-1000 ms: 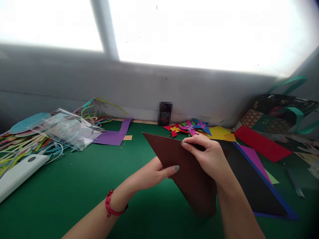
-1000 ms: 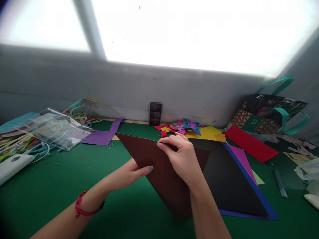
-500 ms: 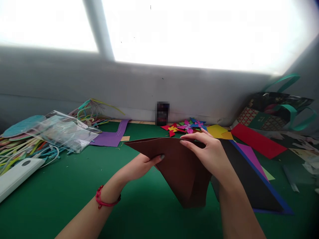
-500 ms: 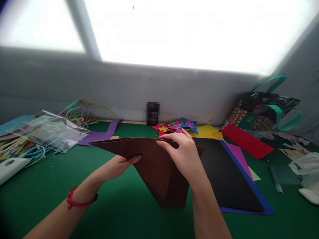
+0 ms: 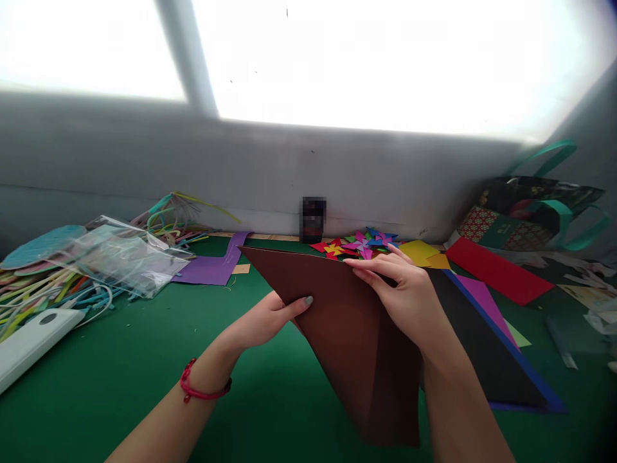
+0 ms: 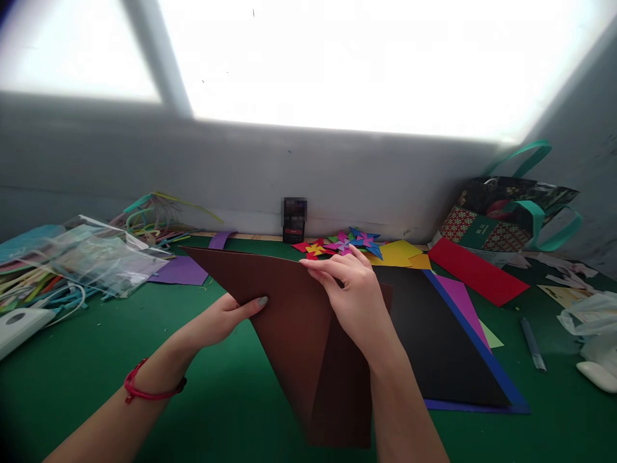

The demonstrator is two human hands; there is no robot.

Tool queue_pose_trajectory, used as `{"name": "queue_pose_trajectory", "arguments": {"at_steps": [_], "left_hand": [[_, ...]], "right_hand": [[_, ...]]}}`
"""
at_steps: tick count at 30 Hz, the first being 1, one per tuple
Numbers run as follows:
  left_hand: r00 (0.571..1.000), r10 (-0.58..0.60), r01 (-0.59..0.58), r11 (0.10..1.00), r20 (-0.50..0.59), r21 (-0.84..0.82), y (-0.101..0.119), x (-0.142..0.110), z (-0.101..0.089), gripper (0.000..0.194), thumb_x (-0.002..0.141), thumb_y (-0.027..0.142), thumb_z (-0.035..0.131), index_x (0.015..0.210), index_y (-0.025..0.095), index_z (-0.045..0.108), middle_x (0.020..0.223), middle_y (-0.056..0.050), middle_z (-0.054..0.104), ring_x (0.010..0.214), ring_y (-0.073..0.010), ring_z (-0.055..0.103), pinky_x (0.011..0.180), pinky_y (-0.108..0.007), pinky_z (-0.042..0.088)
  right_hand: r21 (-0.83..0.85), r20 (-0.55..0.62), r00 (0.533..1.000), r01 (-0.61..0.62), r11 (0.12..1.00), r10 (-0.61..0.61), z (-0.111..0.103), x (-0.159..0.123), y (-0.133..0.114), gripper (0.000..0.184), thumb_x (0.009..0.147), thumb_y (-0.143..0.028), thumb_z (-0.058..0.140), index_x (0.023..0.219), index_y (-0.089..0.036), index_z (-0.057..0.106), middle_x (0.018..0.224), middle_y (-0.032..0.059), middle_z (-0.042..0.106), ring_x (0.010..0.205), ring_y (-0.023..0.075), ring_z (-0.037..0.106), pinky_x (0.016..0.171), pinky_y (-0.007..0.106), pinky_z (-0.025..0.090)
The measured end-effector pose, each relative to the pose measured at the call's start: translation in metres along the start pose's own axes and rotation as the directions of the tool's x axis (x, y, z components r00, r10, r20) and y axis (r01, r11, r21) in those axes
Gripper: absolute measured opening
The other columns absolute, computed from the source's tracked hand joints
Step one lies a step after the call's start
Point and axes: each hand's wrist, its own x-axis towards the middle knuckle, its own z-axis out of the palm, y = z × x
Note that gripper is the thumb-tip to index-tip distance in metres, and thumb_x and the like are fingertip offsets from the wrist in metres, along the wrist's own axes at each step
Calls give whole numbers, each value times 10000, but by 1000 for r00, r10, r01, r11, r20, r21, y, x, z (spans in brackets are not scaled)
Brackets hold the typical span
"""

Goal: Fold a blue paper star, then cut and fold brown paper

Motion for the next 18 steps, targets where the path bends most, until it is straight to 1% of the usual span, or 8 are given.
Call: {"name": "queue_pose_trajectory", "arguments": {"at_steps": [3,5,7,10,15,18], "left_hand": [[1000,-3,3,1000,4,-10,1,0,1,415,834,385,464,1215,222,474,1258,-32,492,1160,-259,416,939,-376,372],[1000,0,0,1000,5,-23,1,0,1,413,836,383,461,1214,218,475,1244,-38,504,1113,-252,463,920,-370,388],[1000,-6,6,999,5,-34,1,0,2,408,841,380,455,1217,223,472,1230,-40,516,1044,-238,516,897,-368,405],[1000,-14,14,999,12,-41,2,0,2,404,845,375,450,1222,231,466,1217,-39,526,993,-227,546,877,-367,419],[999,-26,27,999,20,-44,3,0,3,423,835,383,462,1226,219,463,1215,-45,527,1079,-249,491,890,-375,416],[999,-42,43,998,12,-39,2,0,3,434,829,391,468,1225,212,464,1209,-48,533,1112,-257,466,904,-385,406]], "right_hand": [[14,11,1000,-4,1000,4,0,-1,1,204,832,-295,479,929,-333,654,790,-39,650,731,149,581,937,431,329],[56,21,999,-49,997,48,0,-2,1,212,833,-314,471,944,-317,651,845,-20,655,781,169,588,866,391,392],[95,31,994,-103,990,101,0,-3,2,215,827,-333,474,947,-302,650,915,-5,655,850,191,589,792,348,431],[115,27,987,-157,981,155,1,-3,3,194,802,-350,507,902,-284,660,935,-2,658,888,204,587,726,306,449],[145,50,975,-223,964,218,-1,-2,3,205,776,-378,524,845,-252,672,853,14,668,782,198,606,616,279,462],[168,71,968,-248,954,239,-2,-2,3,212,767,-385,532,838,-244,673,827,17,669,752,193,608,584,268,463]]}}
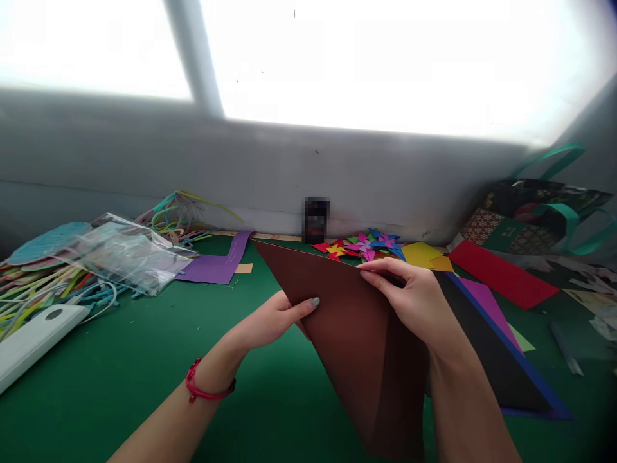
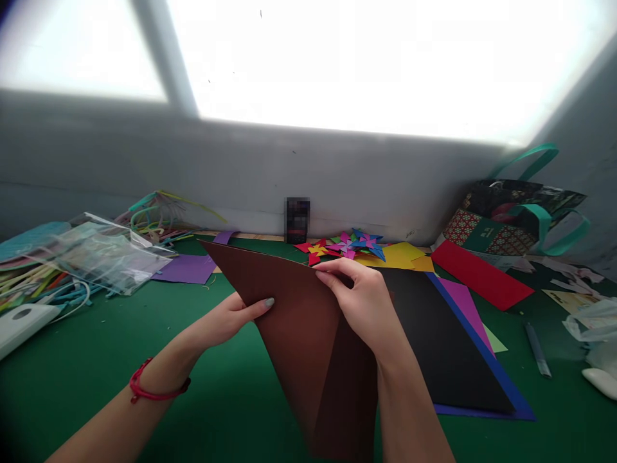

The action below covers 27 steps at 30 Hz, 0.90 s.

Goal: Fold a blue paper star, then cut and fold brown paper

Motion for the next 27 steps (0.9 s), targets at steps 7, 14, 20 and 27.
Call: {"name": "queue_pose_trajectory", "arguments": {"at_steps": [7,14,20,27], "left_hand": [[999,-32,32,999,14,-8,-2,-2,2,396,842,430,429,1109,173,568,1091,-64,611,972,-237,563,792,-325,465],[999,4,-1,999,50,-47,0,1,7,418,849,425,418,1180,185,504,1079,-71,612,922,-237,586,772,-351,472],[995,4,-2,1000,99,-29,0,-2,5,378,861,400,410,1137,182,548,1103,-56,602,974,-210,557,857,-318,428],[994,2,4,999,107,-48,-2,0,9,401,865,388,407,1218,209,474,1157,-64,567,863,-197,596,842,-370,442]], "right_hand": [[10,-43,999,-2,1000,2,-1,1,2,209,752,-386,554,837,-241,678,837,22,670,804,210,606,619,278,470],[6,-47,999,-1,1000,1,-1,2,3,185,752,-366,563,836,-246,676,842,16,671,827,214,602,617,274,464],[3,-56,998,-12,1000,12,-1,2,4,169,754,-363,569,833,-256,673,842,4,673,822,201,602,630,266,461],[7,-58,998,-21,1000,21,-1,1,4,155,743,-360,584,825,-266,676,844,-6,672,850,201,600,627,249,463]]}}
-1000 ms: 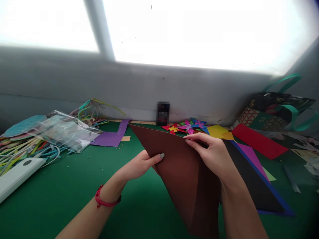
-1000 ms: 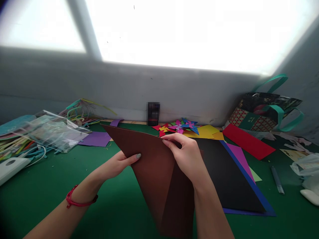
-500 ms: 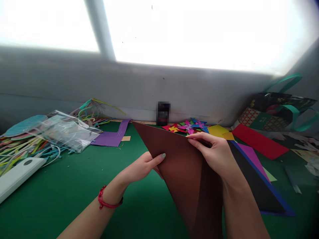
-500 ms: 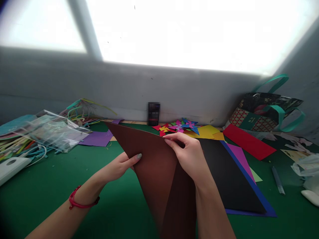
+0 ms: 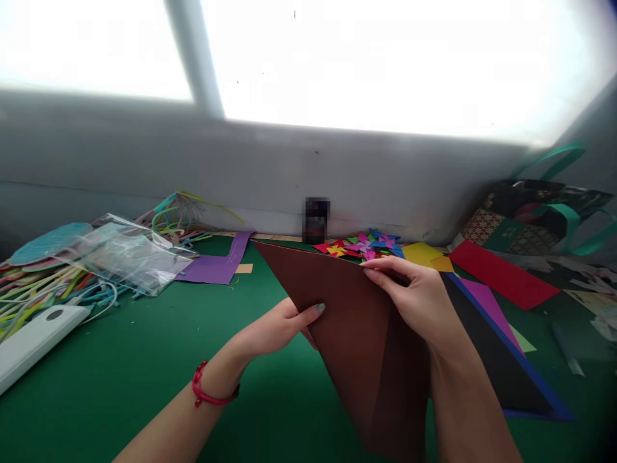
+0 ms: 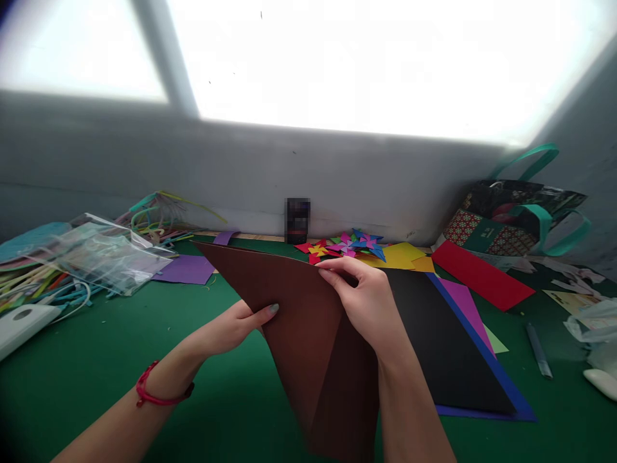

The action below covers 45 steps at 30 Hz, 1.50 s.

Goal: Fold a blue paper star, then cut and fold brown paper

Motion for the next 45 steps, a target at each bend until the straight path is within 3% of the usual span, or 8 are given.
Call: {"name": "queue_pose_trajectory", "arguments": {"at_steps": [7,11,16,24,30,36,42,45], "left_hand": [[1000,20,-20,1000,3,-19,-3,-3,-3,390,866,360,424,1236,241,457,1256,-20,494,1147,-226,434,937,-337,382],[999,12,-11,1000,45,-22,-1,-3,0,393,877,360,399,1251,246,441,1273,-20,479,1143,-231,441,945,-361,379],[998,59,-58,998,23,-17,0,0,3,391,882,350,392,1260,254,428,1294,-14,457,1173,-233,408,958,-359,368],[995,-1,1,1000,95,0,-4,-2,0,395,874,354,411,1257,259,431,1292,-14,458,1158,-222,422,967,-357,358],[997,36,-36,999,64,10,-3,0,2,396,880,357,393,1262,259,423,1284,-28,463,1142,-229,432,942,-368,380],[992,-31,25,998,125,51,-6,-3,0,417,860,391,417,1251,247,434,1264,-44,479,1119,-240,450,908,-365,401],[999,-14,11,998,38,60,-4,0,6,427,852,403,423,1253,253,428,1278,-46,461,1130,-251,435,906,-378,402],[998,-10,7,998,54,57,-5,0,4,428,850,395,433,1251,244,430,1281,-52,458,1136,-254,430,912,-385,397]], "right_hand": [[34,-5,1000,-9,999,9,-1,0,-1,165,745,-372,580,829,-267,676,845,-5,672,831,194,604,628,250,473],[58,-15,1000,-18,998,19,-1,0,-2,179,741,-378,580,830,-259,679,849,8,674,826,204,609,597,252,479],[67,-8,1000,-24,997,25,-1,0,-1,172,740,-372,583,829,-260,679,852,7,675,829,202,612,612,253,485],[62,-20,999,-26,998,28,0,1,0,174,743,-373,580,836,-262,677,847,5,675,812,197,611,600,254,483],[75,-12,999,-34,997,35,1,1,-1,196,739,-384,576,845,-253,678,856,16,675,816,207,613,608,269,488],[70,-28,999,-22,997,24,1,1,-2,215,736,-396,573,846,-248,682,856,25,677,821,217,612,616,284,487],[90,-24,999,-35,995,37,0,1,-2,218,728,-399,579,842,-245,682,861,27,677,818,217,615,609,280,493],[81,-26,999,-21,996,24,0,1,-2,213,731,-396,578,834,-242,682,863,27,676,840,222,609,626,286,492]]}}
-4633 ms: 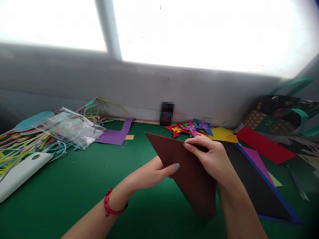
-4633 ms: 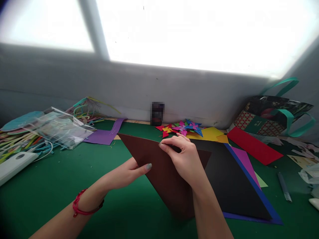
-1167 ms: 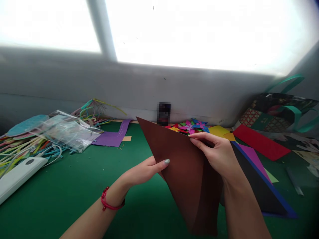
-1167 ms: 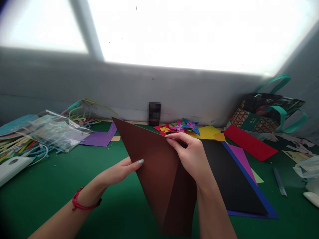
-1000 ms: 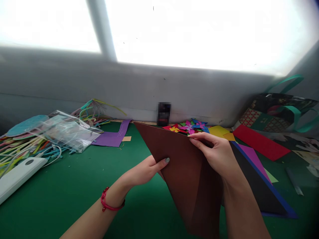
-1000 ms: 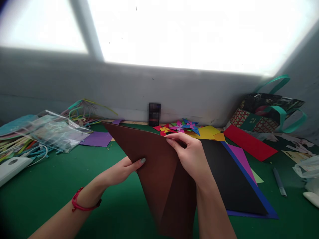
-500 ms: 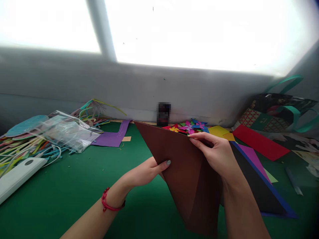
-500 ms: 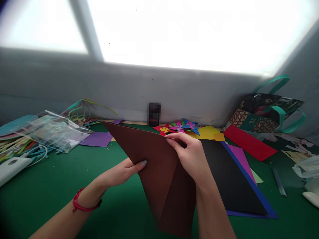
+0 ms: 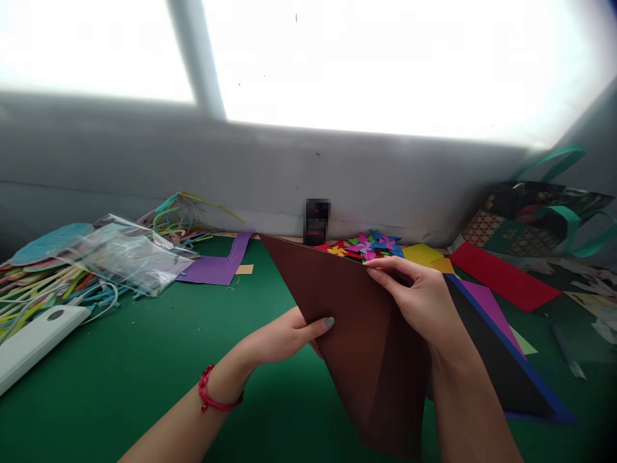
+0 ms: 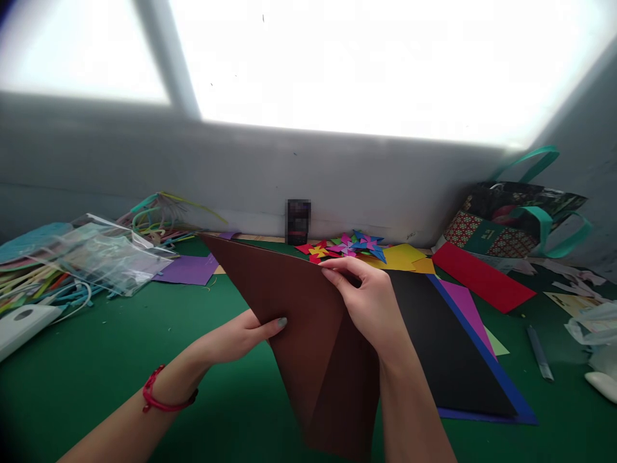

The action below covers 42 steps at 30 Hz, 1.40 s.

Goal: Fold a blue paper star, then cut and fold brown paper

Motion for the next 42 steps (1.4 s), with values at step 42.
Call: {"name": "queue_pose_trajectory", "arguments": {"at_steps": [42], "left_hand": [[993,29,-22,998,117,-57,-5,3,15,444,868,400,388,1283,244,391,1299,-61,439,1105,-234,459,925,-390,383]], "right_hand": [[30,-22,1000,-15,999,16,-3,-1,0,233,749,-401,561,870,-234,670,825,34,675,754,207,617,597,294,495]]}}
